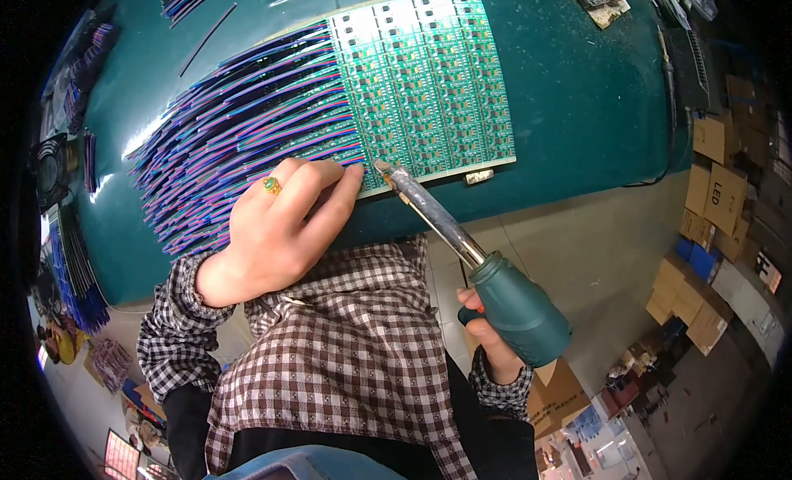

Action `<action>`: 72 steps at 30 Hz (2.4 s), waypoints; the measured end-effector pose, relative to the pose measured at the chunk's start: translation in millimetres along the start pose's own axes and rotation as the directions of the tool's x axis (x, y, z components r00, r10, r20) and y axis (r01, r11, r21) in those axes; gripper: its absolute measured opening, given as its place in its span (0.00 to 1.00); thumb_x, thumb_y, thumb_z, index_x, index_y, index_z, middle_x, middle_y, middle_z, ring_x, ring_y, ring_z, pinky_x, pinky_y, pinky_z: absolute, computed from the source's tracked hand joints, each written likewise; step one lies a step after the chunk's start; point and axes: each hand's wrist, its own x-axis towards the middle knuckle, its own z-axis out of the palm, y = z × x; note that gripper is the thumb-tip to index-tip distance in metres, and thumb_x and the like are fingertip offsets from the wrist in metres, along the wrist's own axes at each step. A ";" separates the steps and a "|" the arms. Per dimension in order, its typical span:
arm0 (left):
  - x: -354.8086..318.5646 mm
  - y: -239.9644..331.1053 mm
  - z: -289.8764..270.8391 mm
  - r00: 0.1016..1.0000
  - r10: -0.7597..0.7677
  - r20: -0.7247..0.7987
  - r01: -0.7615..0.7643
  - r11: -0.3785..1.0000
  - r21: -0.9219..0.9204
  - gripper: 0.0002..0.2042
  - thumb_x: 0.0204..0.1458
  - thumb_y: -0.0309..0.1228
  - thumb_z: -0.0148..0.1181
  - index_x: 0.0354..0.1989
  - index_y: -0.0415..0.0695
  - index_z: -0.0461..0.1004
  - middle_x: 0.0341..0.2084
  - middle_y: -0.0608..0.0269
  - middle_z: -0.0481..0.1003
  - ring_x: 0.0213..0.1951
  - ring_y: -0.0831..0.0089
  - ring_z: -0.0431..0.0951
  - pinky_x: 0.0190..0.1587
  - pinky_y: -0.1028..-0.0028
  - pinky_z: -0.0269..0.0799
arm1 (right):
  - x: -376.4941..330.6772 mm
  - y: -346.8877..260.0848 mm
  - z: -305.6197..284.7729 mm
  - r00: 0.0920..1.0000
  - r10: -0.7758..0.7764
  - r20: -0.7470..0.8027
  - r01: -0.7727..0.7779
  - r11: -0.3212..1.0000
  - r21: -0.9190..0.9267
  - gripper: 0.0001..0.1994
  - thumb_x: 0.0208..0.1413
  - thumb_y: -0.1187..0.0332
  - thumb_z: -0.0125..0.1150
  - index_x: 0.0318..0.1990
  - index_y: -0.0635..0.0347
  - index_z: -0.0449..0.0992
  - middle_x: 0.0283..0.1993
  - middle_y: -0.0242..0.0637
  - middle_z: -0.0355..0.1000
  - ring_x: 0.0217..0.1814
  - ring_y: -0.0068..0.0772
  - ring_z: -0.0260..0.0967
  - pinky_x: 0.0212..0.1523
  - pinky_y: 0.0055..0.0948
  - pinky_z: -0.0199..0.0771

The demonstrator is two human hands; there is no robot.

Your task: The person places ribbon wires onto circuit boards by hand and solders them using a soldering gun.

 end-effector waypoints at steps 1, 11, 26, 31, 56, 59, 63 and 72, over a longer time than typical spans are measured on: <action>1.0 2.1 -4.8 0.998 -0.027 0.060 0.029 0.999 -0.016 0.16 0.39 0.27 0.59 0.39 0.37 0.77 0.32 0.62 0.69 0.29 0.72 0.71 0.25 0.77 0.67 | -0.1 1.3 -0.5 1.000 -0.002 0.014 0.002 1.000 -0.002 0.30 0.54 0.56 0.67 0.53 0.77 0.69 0.35 0.42 0.73 0.36 0.39 0.73 0.42 0.42 0.80; -0.2 -0.6 4.7 1.000 0.002 -0.017 -0.002 1.000 -0.022 0.15 0.38 0.29 0.57 0.37 0.37 0.75 0.27 0.64 0.64 0.26 0.73 0.67 0.21 0.77 0.64 | -0.7 5.1 -3.5 0.999 0.005 0.033 -0.005 1.000 0.005 0.23 0.53 0.60 0.68 0.45 0.75 0.72 0.35 0.44 0.72 0.38 0.40 0.73 0.47 0.45 0.79; 2.6 2.6 -7.1 0.991 -0.067 0.120 0.078 0.992 -0.097 0.18 0.39 0.24 0.60 0.42 0.34 0.78 0.34 0.60 0.71 0.30 0.69 0.72 0.29 0.74 0.70 | 1.3 8.7 -4.6 1.000 0.026 -0.011 -0.026 0.999 0.040 0.26 0.43 0.67 0.79 0.44 0.76 0.73 0.33 0.44 0.78 0.38 0.36 0.78 0.44 0.36 0.81; 2.5 2.6 -6.7 0.991 -0.067 0.119 0.080 0.992 -0.102 0.17 0.39 0.24 0.60 0.42 0.34 0.78 0.34 0.60 0.72 0.30 0.69 0.72 0.29 0.74 0.70 | 0.1 5.1 -2.1 1.000 0.012 -0.015 -0.012 1.000 -0.007 0.22 0.47 0.64 0.74 0.41 0.74 0.73 0.33 0.44 0.74 0.37 0.37 0.75 0.44 0.40 0.80; 2.4 -5.6 3.7 1.000 -0.019 0.004 0.020 0.996 -0.089 0.13 0.38 0.28 0.58 0.36 0.38 0.75 0.26 0.65 0.63 0.26 0.73 0.68 0.21 0.77 0.65 | 0.9 3.6 1.0 1.000 -0.013 -0.015 0.013 1.000 -0.006 0.21 0.52 0.59 0.67 0.39 0.73 0.73 0.33 0.44 0.71 0.35 0.38 0.72 0.43 0.42 0.79; 2.4 -7.4 4.8 1.000 -0.020 0.002 0.020 0.993 -0.121 0.13 0.38 0.28 0.58 0.35 0.39 0.75 0.26 0.65 0.62 0.26 0.73 0.68 0.22 0.77 0.65 | -0.3 4.7 0.7 1.000 -0.004 -0.018 0.004 1.000 0.011 0.20 0.53 0.60 0.67 0.39 0.73 0.73 0.33 0.44 0.70 0.35 0.38 0.72 0.43 0.43 0.79; 2.9 -8.1 5.3 0.999 -0.038 -0.002 0.037 0.987 -0.157 0.13 0.38 0.28 0.58 0.35 0.39 0.75 0.25 0.65 0.62 0.26 0.73 0.68 0.22 0.77 0.66 | -0.6 5.2 -1.4 1.000 -0.006 -0.008 0.006 1.000 0.010 0.20 0.53 0.60 0.67 0.40 0.74 0.73 0.33 0.43 0.70 0.35 0.38 0.72 0.43 0.43 0.79; 3.1 -7.4 6.1 0.999 -0.038 -0.010 0.036 0.990 -0.139 0.13 0.38 0.28 0.58 0.35 0.39 0.75 0.25 0.65 0.63 0.26 0.73 0.68 0.23 0.77 0.66 | -2.9 10.2 -5.4 1.000 0.000 0.011 0.000 1.000 -0.014 0.19 0.52 0.61 0.67 0.38 0.73 0.73 0.33 0.43 0.70 0.35 0.37 0.72 0.43 0.43 0.79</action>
